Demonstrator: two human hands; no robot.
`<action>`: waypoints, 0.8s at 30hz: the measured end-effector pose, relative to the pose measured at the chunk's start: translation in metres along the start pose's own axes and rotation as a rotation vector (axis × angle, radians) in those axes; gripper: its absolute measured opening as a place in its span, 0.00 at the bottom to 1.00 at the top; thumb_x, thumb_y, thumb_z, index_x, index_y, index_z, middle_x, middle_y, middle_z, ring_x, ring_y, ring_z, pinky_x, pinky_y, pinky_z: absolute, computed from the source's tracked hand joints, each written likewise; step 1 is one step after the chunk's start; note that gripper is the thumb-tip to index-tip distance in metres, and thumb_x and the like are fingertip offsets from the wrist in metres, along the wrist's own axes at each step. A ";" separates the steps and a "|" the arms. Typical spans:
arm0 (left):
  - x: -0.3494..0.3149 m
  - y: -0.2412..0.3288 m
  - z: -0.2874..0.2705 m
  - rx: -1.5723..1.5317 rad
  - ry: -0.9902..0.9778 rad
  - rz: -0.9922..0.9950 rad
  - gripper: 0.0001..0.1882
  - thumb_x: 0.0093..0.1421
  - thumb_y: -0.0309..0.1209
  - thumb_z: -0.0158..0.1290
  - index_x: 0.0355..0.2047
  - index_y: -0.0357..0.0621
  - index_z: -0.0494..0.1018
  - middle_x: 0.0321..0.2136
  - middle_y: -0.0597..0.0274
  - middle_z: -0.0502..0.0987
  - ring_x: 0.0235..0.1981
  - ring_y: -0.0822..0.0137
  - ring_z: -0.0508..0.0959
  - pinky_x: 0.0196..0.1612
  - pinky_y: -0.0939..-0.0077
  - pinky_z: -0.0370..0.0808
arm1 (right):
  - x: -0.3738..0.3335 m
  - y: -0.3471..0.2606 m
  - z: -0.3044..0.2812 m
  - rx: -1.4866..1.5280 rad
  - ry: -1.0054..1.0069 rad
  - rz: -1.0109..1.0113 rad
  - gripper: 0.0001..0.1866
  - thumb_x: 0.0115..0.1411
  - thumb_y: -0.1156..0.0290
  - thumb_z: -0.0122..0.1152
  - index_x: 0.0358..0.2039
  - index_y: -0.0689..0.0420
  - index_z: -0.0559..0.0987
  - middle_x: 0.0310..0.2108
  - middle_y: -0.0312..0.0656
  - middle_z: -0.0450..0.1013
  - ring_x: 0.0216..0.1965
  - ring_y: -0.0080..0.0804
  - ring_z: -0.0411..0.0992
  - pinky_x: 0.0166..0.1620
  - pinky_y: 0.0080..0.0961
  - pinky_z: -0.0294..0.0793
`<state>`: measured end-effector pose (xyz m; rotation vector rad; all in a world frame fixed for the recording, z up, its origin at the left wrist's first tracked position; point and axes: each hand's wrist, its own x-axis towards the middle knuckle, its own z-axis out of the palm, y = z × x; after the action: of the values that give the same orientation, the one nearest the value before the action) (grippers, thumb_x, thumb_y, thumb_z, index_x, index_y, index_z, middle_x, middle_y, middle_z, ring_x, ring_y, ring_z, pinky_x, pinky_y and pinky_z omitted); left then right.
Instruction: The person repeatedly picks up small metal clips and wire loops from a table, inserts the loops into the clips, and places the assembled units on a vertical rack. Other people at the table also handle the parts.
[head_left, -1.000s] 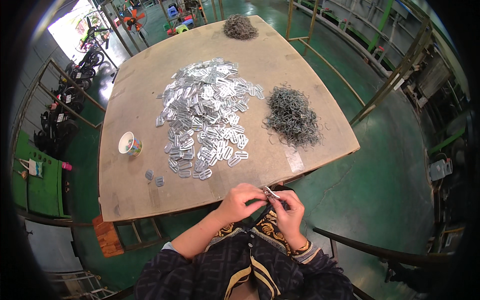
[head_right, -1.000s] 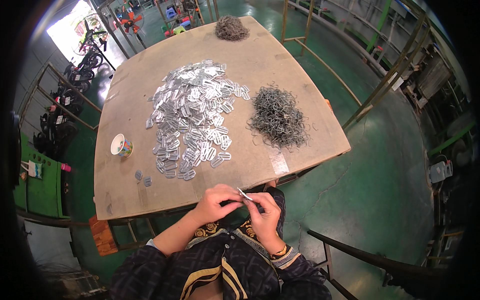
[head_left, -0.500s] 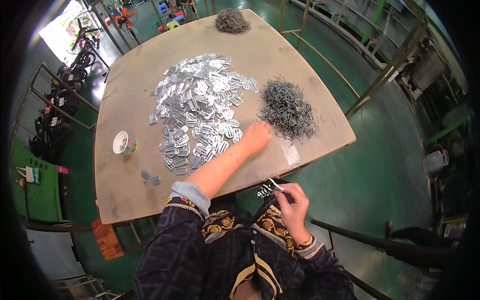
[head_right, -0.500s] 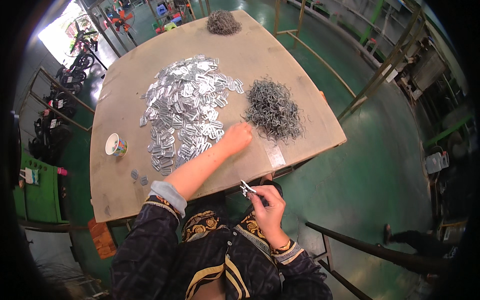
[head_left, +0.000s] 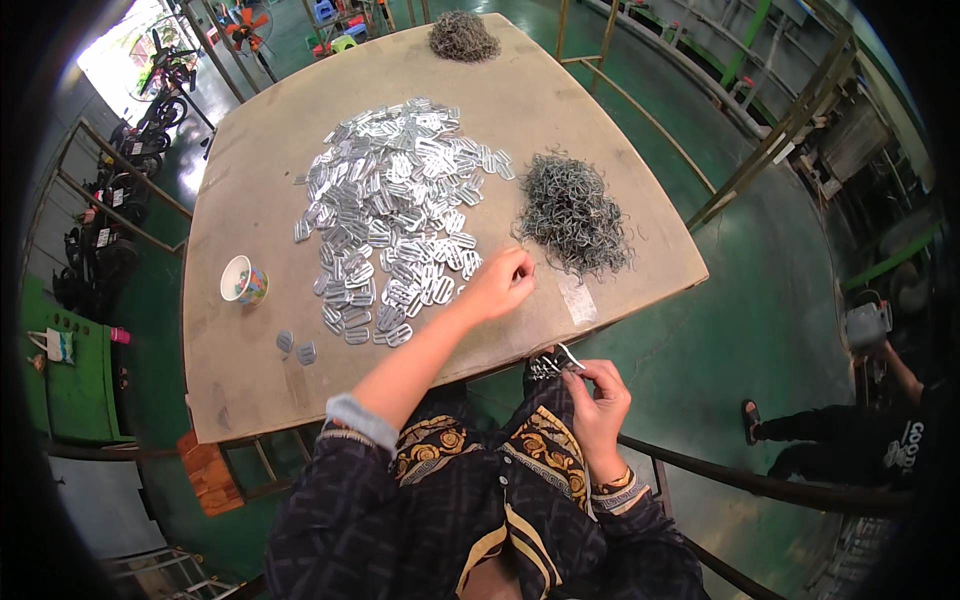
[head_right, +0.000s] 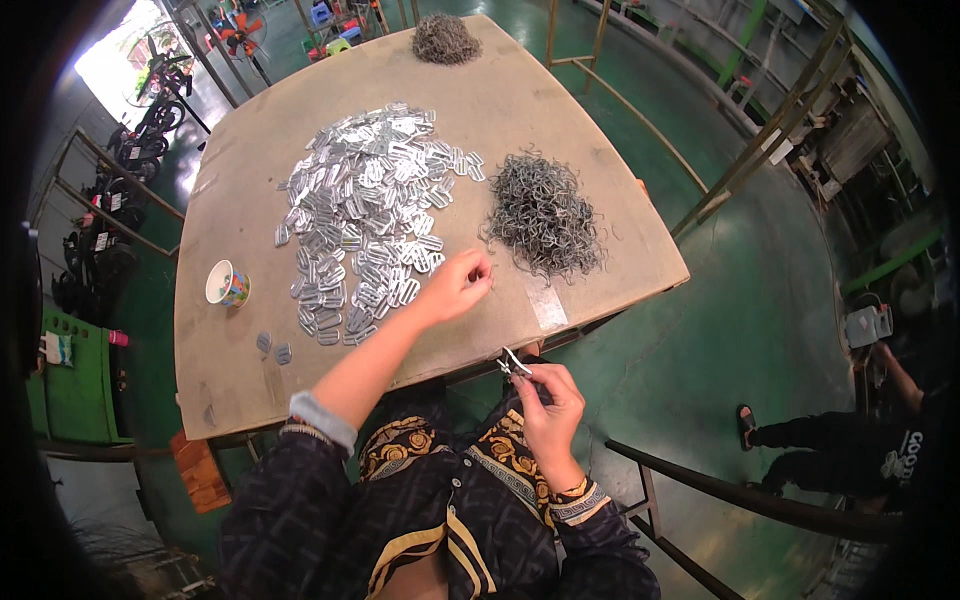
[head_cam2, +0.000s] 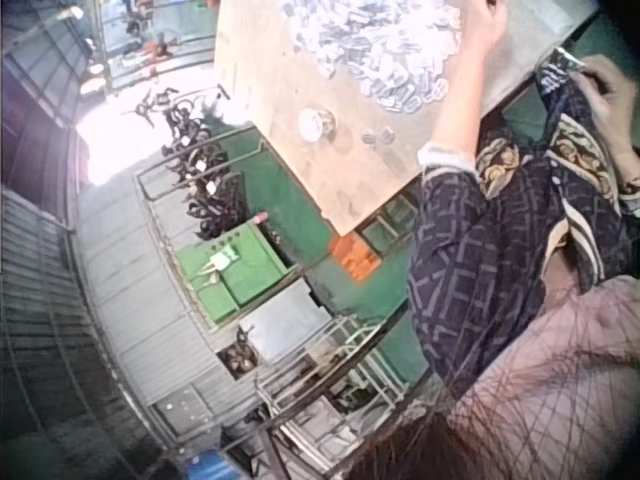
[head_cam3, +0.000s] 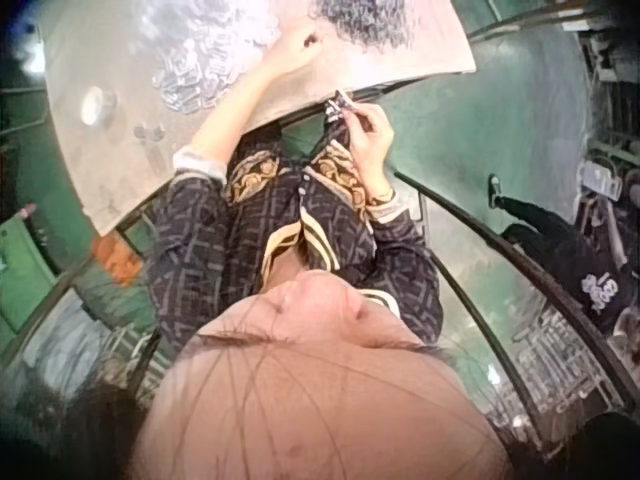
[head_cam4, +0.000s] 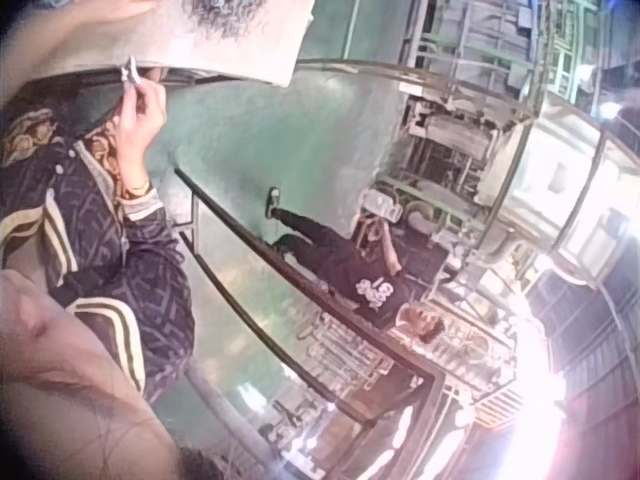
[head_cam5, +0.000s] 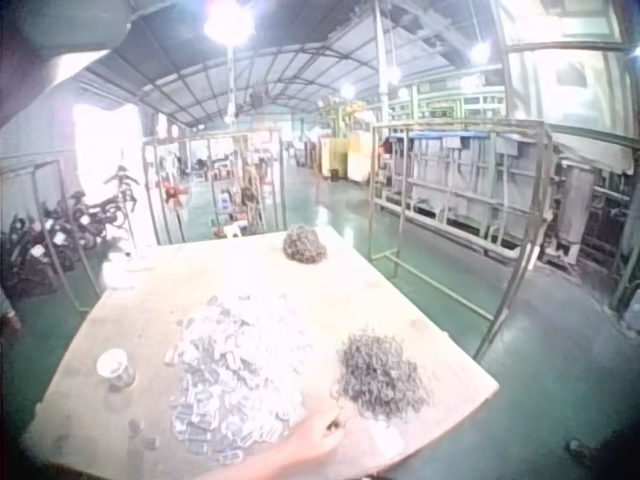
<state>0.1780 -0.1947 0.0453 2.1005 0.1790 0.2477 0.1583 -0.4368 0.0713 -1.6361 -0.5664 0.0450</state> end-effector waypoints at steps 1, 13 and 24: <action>-0.017 0.013 -0.003 -0.148 0.008 0.075 0.05 0.56 0.26 0.53 0.29 0.37 0.69 0.31 0.60 0.70 0.36 0.64 0.71 0.43 0.70 0.68 | 0.000 0.003 0.000 0.000 0.005 -0.003 0.06 0.50 0.84 0.65 0.30 0.65 0.80 0.29 0.41 0.75 0.30 0.24 0.72 0.33 0.19 0.70; -0.108 0.078 -0.015 -0.143 0.110 0.297 0.05 0.56 0.23 0.56 0.32 0.40 0.71 0.40 0.58 0.70 0.42 0.63 0.71 0.49 0.70 0.66 | -0.001 -0.005 0.024 -0.027 -0.101 -0.062 0.06 0.50 0.84 0.66 0.30 0.64 0.80 0.28 0.41 0.76 0.29 0.27 0.73 0.33 0.21 0.71; -0.141 0.076 -0.016 -0.135 0.137 0.333 0.08 0.55 0.19 0.54 0.35 0.42 0.69 0.39 0.56 0.78 0.38 0.57 0.77 0.42 0.65 0.70 | 0.015 0.016 0.027 0.113 -0.384 -0.217 0.06 0.52 0.78 0.64 0.32 0.63 0.81 0.31 0.45 0.77 0.30 0.33 0.75 0.36 0.23 0.72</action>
<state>0.0401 -0.2525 0.1038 1.9719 -0.1063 0.5876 0.1671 -0.4069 0.0564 -1.4543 -1.0144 0.2310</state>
